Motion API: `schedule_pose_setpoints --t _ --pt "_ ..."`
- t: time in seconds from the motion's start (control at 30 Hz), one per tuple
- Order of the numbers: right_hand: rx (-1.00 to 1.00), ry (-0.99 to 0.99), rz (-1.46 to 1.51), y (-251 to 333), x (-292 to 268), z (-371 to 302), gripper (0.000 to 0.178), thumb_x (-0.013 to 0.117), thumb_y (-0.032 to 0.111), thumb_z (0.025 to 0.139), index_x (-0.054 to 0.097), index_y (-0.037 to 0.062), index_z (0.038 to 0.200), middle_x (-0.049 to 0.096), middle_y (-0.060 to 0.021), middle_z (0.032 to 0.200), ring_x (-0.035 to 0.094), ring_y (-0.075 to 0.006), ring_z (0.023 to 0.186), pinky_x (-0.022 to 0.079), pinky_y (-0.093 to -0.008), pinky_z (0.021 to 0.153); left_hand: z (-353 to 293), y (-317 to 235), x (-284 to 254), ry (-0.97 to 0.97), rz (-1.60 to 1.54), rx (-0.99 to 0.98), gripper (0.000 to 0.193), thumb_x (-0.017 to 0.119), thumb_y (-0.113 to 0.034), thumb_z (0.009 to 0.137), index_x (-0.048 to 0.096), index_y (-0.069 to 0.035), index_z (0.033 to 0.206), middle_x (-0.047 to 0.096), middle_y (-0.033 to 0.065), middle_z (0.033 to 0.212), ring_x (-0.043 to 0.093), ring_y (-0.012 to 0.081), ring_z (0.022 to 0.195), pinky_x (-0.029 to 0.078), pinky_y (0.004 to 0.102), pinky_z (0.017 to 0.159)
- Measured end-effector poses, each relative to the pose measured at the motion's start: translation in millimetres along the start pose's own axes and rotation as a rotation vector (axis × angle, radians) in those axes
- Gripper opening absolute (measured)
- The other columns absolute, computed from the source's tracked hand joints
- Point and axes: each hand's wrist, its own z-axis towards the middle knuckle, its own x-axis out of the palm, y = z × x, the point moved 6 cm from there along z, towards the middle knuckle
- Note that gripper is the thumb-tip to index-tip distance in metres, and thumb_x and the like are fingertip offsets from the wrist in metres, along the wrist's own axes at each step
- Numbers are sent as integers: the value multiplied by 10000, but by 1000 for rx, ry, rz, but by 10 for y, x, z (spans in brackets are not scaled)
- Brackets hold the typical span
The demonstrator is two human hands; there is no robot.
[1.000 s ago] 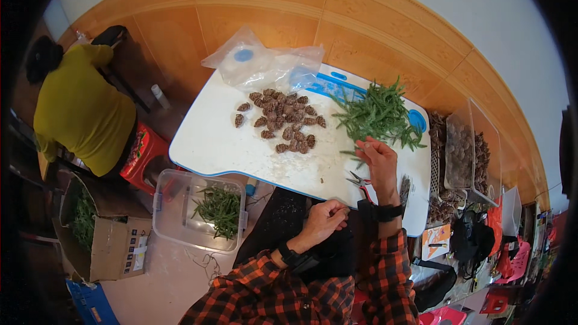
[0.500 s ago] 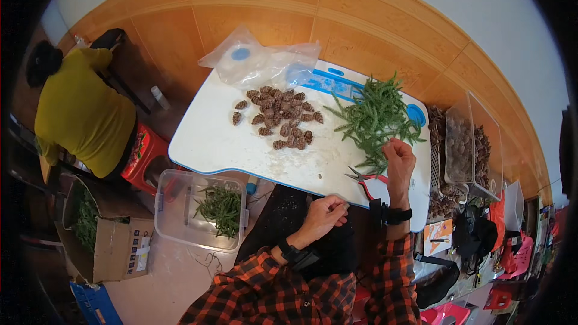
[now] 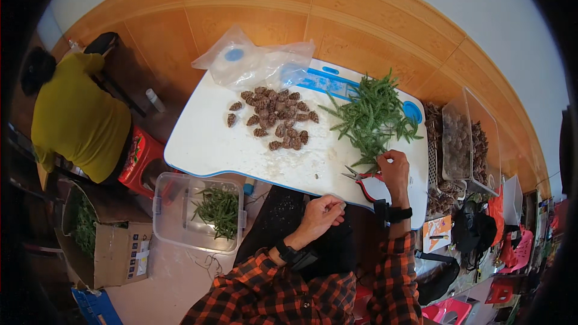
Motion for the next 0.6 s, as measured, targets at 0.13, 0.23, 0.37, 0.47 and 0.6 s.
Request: schedule_pose_setpoints --t 0.13,0.23,0.37,0.47,0.6 --pt "113 32 279 78 -1 -4 197 677 151 843 682 -44 823 662 -88 718 608 -115 698 472 -260 633 5 -8 -34 -12 -25 22 212 614 -181 970 637 18 1040 681 88 878 680 135 732 557 243 630" --pt "120 -3 449 180 -141 -66 183 659 135 873 676 -45 843 659 -66 730 597 -105 699 468 -246 639 12 -2 -42 -10 -18 17 211 615 -181 969 638 18 1034 680 87 875 681 136 730 558 246 627" --pt "1 -138 591 231 -304 -106 176 646 135 914 669 -37 884 664 -51 777 584 -95 703 464 -228 662 7 2 -46 -11 -27 21 209 614 -183 970 639 15 1032 679 88 871 681 138 731 558 247 625" --pt "-97 -252 676 250 -437 -129 178 655 149 925 668 -28 913 668 -55 816 593 -98 738 471 -226 693 4 -9 -26 6 -28 28 209 614 -183 971 638 15 1033 678 89 868 681 139 732 558 246 627" --pt "-154 -341 798 306 -579 -181 172 667 152 931 663 -19 944 670 -61 848 609 -111 770 494 -248 729 0 -31 -14 12 -32 33 215 615 -188 972 637 18 1028 680 91 867 680 142 726 559 248 625"
